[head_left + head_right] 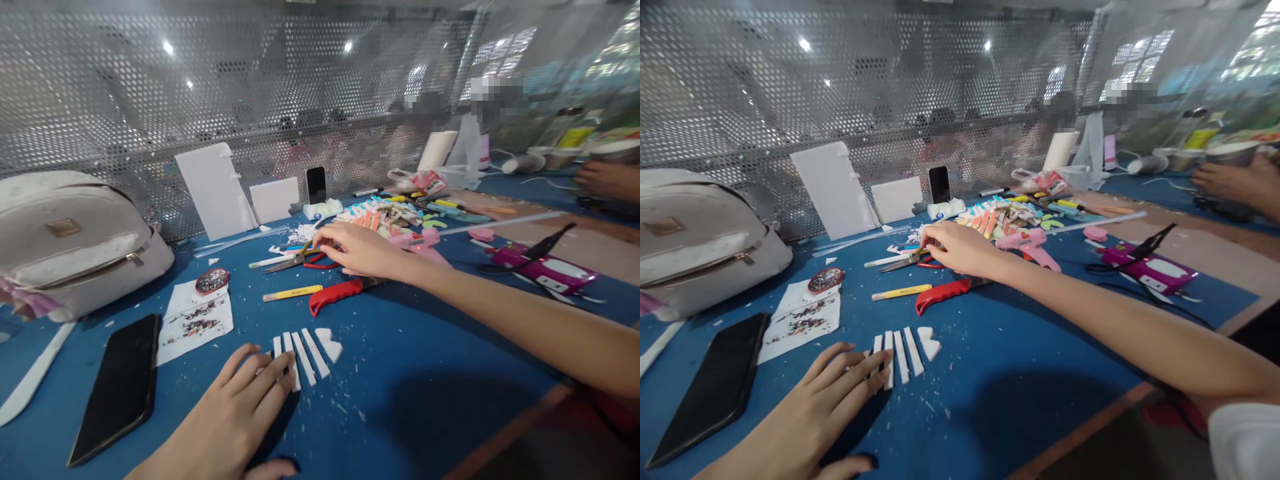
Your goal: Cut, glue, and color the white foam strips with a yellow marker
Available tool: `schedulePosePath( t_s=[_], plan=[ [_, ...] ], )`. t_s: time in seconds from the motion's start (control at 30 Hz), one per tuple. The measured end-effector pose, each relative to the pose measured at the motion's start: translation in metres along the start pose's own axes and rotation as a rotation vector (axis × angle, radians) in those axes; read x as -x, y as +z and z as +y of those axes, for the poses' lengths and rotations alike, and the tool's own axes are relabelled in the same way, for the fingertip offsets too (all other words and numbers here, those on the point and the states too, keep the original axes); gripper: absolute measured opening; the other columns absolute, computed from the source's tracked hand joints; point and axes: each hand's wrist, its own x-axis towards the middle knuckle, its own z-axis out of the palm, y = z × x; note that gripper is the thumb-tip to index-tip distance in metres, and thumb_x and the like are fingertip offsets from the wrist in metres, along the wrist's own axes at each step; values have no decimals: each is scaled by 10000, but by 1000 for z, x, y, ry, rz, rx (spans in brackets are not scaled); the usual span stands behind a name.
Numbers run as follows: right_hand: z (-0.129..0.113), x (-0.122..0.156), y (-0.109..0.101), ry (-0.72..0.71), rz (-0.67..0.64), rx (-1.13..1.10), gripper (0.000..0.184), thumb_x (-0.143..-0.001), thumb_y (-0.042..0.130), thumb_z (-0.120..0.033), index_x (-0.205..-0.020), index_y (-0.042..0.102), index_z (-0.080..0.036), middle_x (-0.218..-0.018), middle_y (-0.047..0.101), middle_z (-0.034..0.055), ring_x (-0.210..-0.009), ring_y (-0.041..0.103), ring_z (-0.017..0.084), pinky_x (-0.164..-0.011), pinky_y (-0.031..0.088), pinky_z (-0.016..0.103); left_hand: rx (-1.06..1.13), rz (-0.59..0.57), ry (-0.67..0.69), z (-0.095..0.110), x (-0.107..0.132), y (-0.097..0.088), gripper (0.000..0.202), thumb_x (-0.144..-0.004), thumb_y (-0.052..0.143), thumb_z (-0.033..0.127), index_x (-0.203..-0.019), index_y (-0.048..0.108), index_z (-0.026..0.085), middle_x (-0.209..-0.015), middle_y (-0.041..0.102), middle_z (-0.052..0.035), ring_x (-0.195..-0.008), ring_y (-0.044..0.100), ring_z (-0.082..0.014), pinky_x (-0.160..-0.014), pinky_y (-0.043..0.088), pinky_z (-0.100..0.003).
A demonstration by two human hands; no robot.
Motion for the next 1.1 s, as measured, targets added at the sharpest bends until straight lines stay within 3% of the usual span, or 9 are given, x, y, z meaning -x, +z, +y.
schedulePosePath(
  t_s=[0.17, 0.3, 0.7, 0.97, 1.1],
  plan=[
    [-17, 1, 0, -68, -71, -9, 181, -951, 495, -170, -976, 674, -190, -1056, 715, 71, -983, 635, 225, -804, 447, 337, 102, 52, -2, -2, 6, 10, 602, -995, 494, 577, -1398, 508, 131, -1446, 573, -93, -1192, 566, -267, -1079, 361, -451],
    [-25, -2, 5, -103, -136, 7, 165, -941, 524, -151, -961, 684, -192, -1054, 722, 63, -999, 643, 225, -812, 452, 332, 142, 26, -40, -2, 10, 17, 558, -1004, 499, 541, -1418, 490, 168, -1486, 533, -75, -1234, 535, -267, -1114, 324, -473],
    [-12, -12, 26, -109, -190, 60, 192, -941, 517, -116, -996, 688, -185, -1098, 728, 87, -1025, 658, 247, -850, 473, 361, 86, 60, -47, -3, 11, 19, 522, -1024, 448, 529, -1388, 522, 163, -1425, 582, -63, -1237, 513, -259, -1115, 230, -458],
    [-5, 2, 2, -57, -166, 97, 251, -983, 425, -147, -1049, 661, -200, -1129, 714, 78, -995, 662, 235, -773, 459, 338, -30, 19, 1, -6, 0, 1, 501, -1026, 446, 554, -1318, 585, 172, -1307, 672, -33, -1139, 573, -232, -1077, 256, -431],
    [5, 26, -12, -47, -236, 164, 196, -914, 503, -127, -996, 671, -185, -1006, 715, 104, -866, 663, 255, -657, 429, 330, -5, 23, -11, -6, 1, 5, 501, -1022, 455, 558, -1313, 597, 176, -1314, 664, -36, -1161, 552, -231, -1138, 183, -425]
  ],
)
